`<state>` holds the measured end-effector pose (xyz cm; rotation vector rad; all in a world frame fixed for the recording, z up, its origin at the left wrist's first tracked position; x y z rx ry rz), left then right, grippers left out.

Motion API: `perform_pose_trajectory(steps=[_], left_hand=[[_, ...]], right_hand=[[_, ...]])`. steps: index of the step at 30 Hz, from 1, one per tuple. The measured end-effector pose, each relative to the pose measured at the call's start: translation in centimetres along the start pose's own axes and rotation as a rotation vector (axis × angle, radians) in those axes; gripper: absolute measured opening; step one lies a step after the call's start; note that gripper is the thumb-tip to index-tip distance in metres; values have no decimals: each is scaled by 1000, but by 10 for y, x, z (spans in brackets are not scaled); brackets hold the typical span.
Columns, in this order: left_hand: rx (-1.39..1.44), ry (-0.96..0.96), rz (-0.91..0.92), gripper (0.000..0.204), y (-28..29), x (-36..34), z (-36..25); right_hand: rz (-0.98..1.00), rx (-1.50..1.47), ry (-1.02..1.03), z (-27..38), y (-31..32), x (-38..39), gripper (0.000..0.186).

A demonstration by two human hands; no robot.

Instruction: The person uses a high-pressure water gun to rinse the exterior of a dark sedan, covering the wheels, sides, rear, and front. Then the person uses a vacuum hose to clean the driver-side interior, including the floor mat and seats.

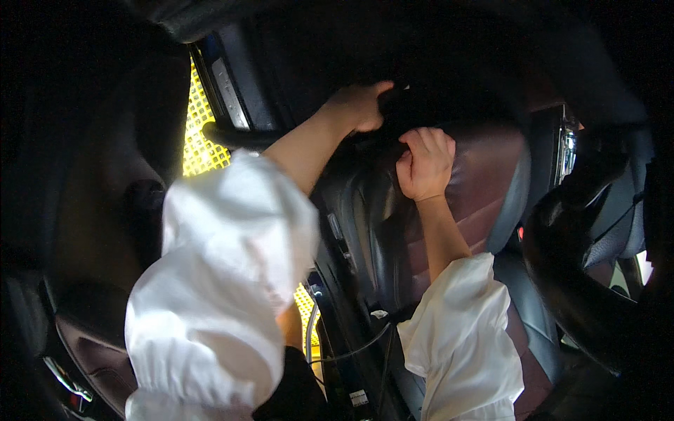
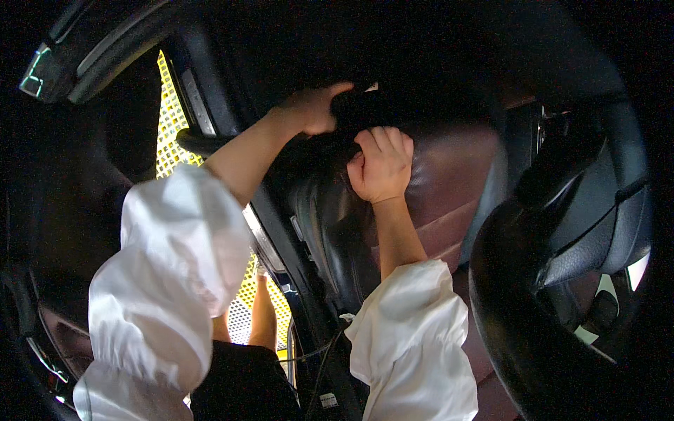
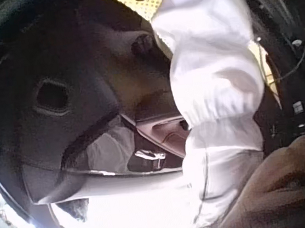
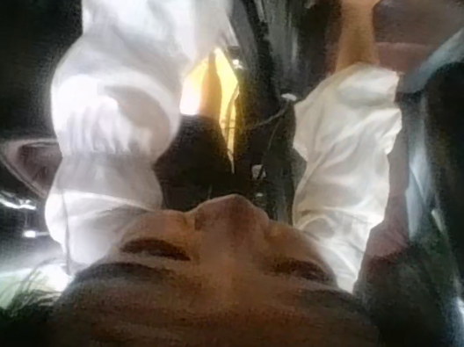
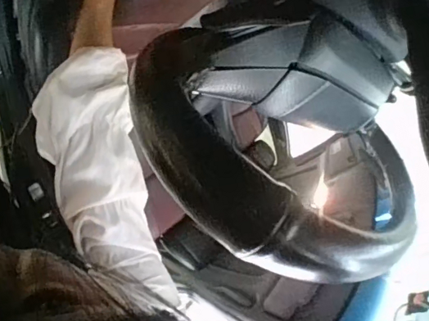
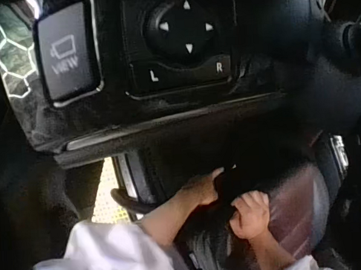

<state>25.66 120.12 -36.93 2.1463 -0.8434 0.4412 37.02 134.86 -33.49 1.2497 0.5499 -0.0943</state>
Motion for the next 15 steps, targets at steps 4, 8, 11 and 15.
perform_pose_trajectory(steps=[4, 8, 11, 15], left_hand=[[-169, -131, -197, 93, -16, 101, 68], [-3, 210, 66, 92, 9, 233, 68], [359, 409, 67, 88, 20, 275, 79], [337, 92, -402, 82, 40, 233, 85]], right_hand=[[12, -2, -16, 2, 2, -1, 24], [-18, -16, -16, 2, 6, -2, 25], [-1, 0, -5, 0, 4, 2, 25], [25, 6, -3, 2, 5, 0, 26]])
Point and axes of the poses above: each hand's wrist, its own x-axis away from the middle knuckle, its own y-axis out of the back of the hand, z = x × y, the point moved 1 cm from there along -x, towards the middle knuckle, and after that the axes turned 12 degrees about -z, right-handed, at the moved point
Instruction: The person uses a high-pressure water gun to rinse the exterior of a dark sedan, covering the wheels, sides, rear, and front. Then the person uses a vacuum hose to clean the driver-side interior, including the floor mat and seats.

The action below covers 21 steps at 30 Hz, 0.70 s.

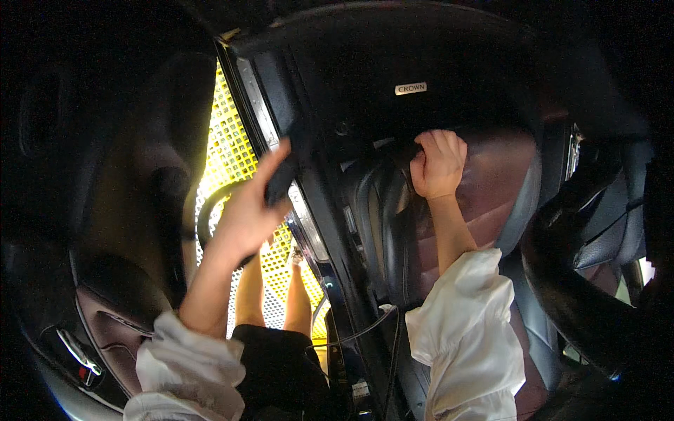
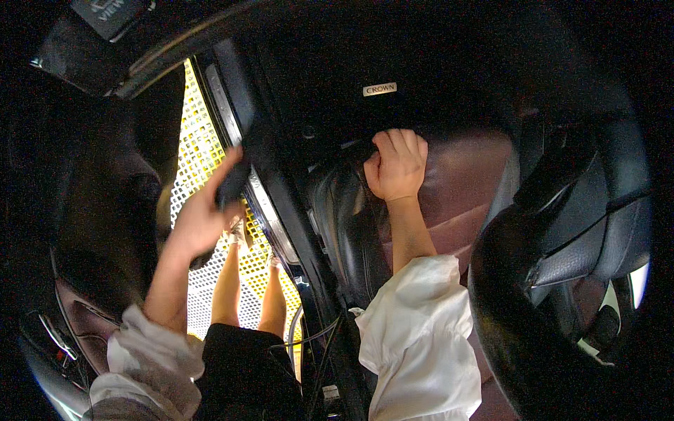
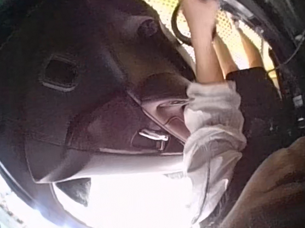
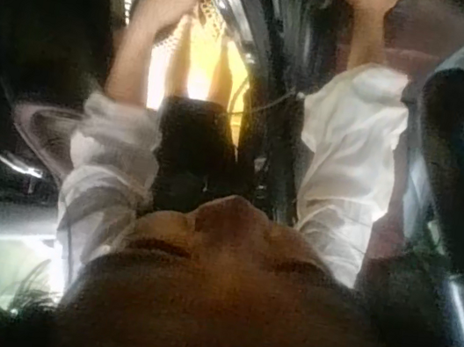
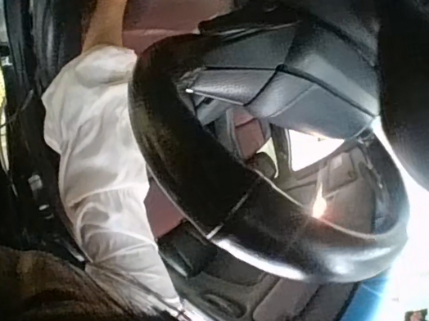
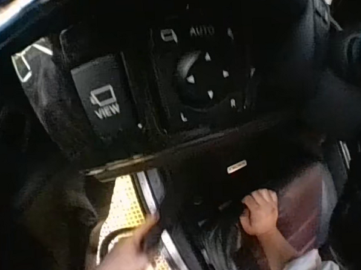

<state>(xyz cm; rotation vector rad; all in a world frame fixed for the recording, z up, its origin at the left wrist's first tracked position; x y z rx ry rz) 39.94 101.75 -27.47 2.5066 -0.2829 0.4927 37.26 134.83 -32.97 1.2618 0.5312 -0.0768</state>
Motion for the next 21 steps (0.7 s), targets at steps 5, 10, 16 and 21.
perform_pose_trajectory(steps=[5, 10, 16, 21], left_hand=[[14, 274, -209, 81, -74, -100, 36], [53, 275, 84, 90, -80, 41, 22], [866, 1035, 314, 86, -30, 98, -26], [930, 1095, 158, 85, -64, 93, -21]], right_hand=[[-6, -21, 27, 4, -7, -3, 25], [0, -5, -10, 3, 0, 0, 25], [-12, -15, -13, 1, -1, 2, 26], [9, -9, -4, 4, 0, 0, 28]])
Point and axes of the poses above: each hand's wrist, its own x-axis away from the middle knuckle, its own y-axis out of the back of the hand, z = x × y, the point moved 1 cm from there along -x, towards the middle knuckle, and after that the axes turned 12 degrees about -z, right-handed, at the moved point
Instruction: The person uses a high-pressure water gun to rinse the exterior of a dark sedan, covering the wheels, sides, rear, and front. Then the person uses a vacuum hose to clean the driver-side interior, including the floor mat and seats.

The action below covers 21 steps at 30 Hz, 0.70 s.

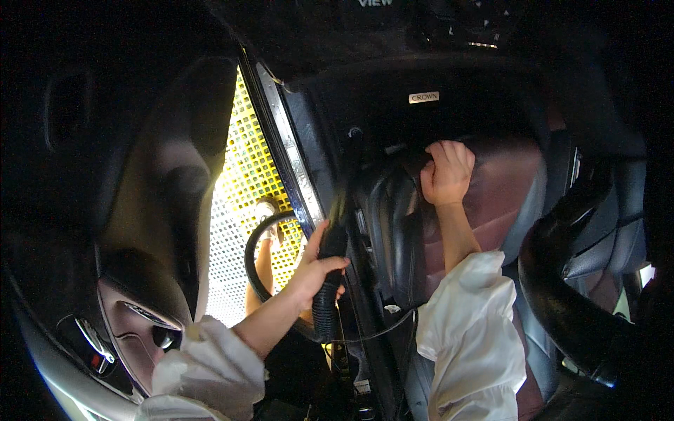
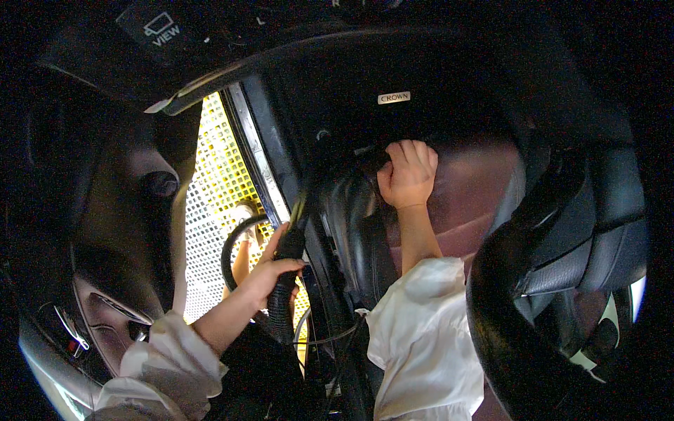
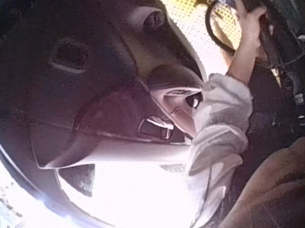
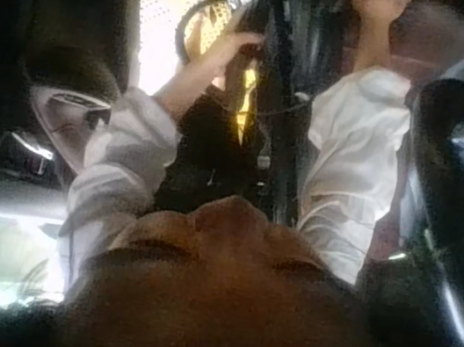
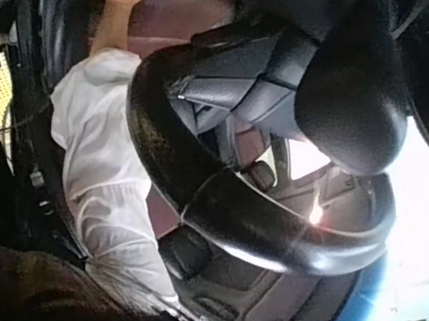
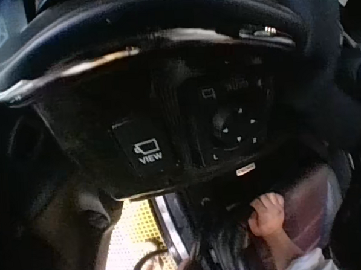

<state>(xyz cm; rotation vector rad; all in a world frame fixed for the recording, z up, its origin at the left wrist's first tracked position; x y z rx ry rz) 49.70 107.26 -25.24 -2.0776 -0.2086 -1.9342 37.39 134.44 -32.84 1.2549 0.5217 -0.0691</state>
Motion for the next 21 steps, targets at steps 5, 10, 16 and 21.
perform_pose_trajectory(steps=[5, 10, 16, 21], left_hand=[[74, 82, 51, 87, 20, 9, 11], [245, 222, 105, 85, 30, -6, 6], [406, 144, 208, 82, 5, -16, 61], [648, 357, 293, 78, 37, 7, -2]], right_hand=[[14, -12, -2, -1, -2, 1, 28], [43, 17, -12, 1, 0, 1, 28], [38, 25, -3, 0, 1, -4, 27], [10, 6, 6, 2, 0, -1, 27]])
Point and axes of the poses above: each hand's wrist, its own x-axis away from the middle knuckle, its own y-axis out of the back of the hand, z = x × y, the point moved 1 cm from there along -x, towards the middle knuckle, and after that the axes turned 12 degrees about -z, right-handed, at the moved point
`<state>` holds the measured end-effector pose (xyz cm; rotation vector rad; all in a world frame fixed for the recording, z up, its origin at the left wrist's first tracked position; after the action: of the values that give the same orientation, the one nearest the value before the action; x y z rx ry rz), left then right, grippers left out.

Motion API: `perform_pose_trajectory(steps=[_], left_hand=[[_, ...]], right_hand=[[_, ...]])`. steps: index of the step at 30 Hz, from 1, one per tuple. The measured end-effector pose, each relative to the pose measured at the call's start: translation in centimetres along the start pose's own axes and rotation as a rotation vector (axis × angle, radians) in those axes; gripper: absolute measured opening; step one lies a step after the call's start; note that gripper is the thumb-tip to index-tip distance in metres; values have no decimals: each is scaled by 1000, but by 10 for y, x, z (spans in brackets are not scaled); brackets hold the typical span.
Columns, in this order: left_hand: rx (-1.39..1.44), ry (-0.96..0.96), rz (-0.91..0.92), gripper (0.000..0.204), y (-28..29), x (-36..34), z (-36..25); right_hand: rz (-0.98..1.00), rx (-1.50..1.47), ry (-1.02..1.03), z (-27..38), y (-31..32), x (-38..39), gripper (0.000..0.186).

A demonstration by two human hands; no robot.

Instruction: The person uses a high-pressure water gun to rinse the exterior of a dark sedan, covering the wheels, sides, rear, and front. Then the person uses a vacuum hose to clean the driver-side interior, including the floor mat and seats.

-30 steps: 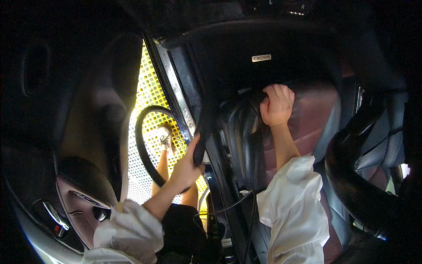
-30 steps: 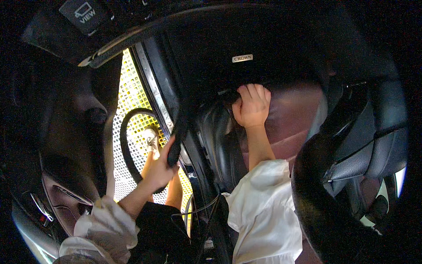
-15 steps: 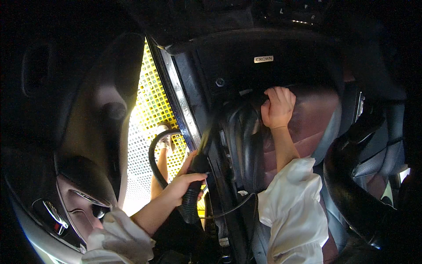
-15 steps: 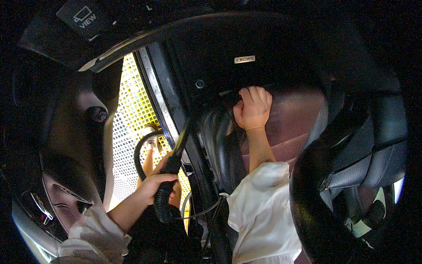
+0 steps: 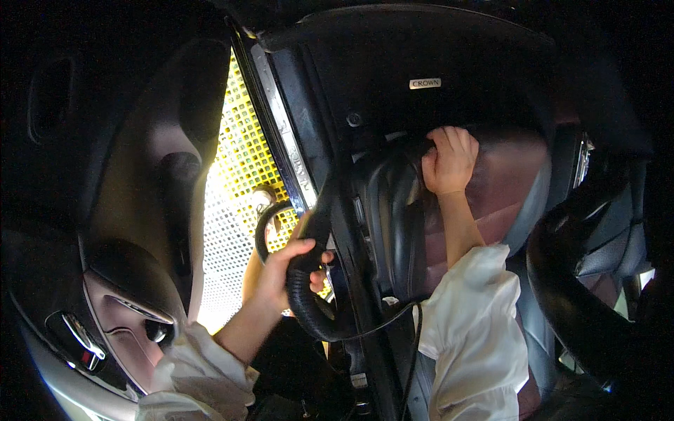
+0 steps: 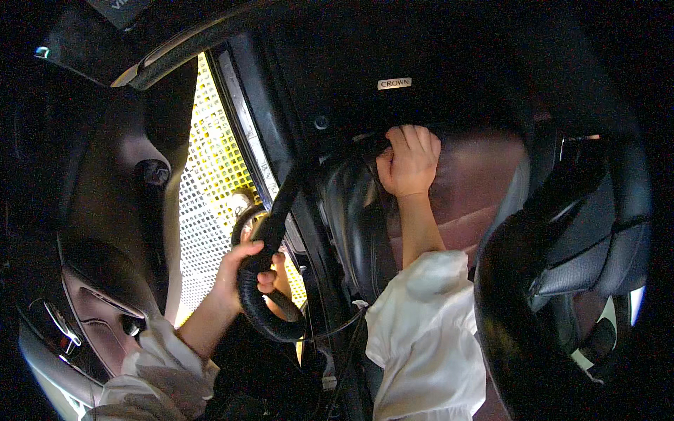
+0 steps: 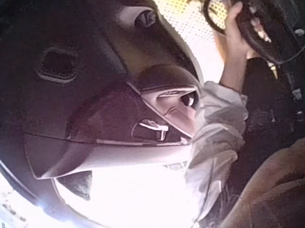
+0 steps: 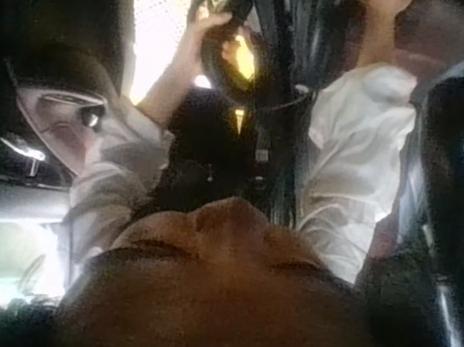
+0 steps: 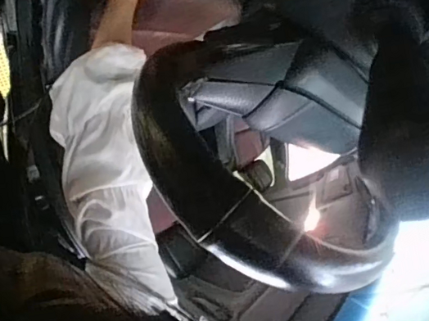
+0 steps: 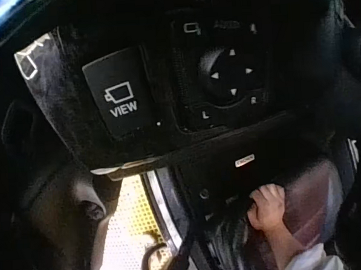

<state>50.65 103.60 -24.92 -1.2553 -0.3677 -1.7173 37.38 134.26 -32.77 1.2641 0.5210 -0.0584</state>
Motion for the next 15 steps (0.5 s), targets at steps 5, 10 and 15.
perform_pose_trajectory(steps=[5, 10, 15], left_hand=[[-2056, -661, -381, 74, -43, 20, -59], [-2644, -108, -521, 73, -156, -3, -115], [-3645, 6, -185, 66, -222, -11, -102]], right_hand=[[-3, -35, -24, -4, 0, 2, 25], [-41, -11, 29, 1, -1, 1, 24], [-31, 8, 2, -3, 1, 6, 23]])
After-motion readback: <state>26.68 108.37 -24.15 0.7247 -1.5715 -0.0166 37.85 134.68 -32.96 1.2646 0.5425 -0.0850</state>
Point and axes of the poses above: each hand's wrist, its own x-axis away from the middle knuckle, its own y-axis out of the back of the hand, z = x × y, the point moved 1 cm from there along -x, towards the middle knuckle, and after that the axes turned 12 degrees about -z, right-handed, at the moved point
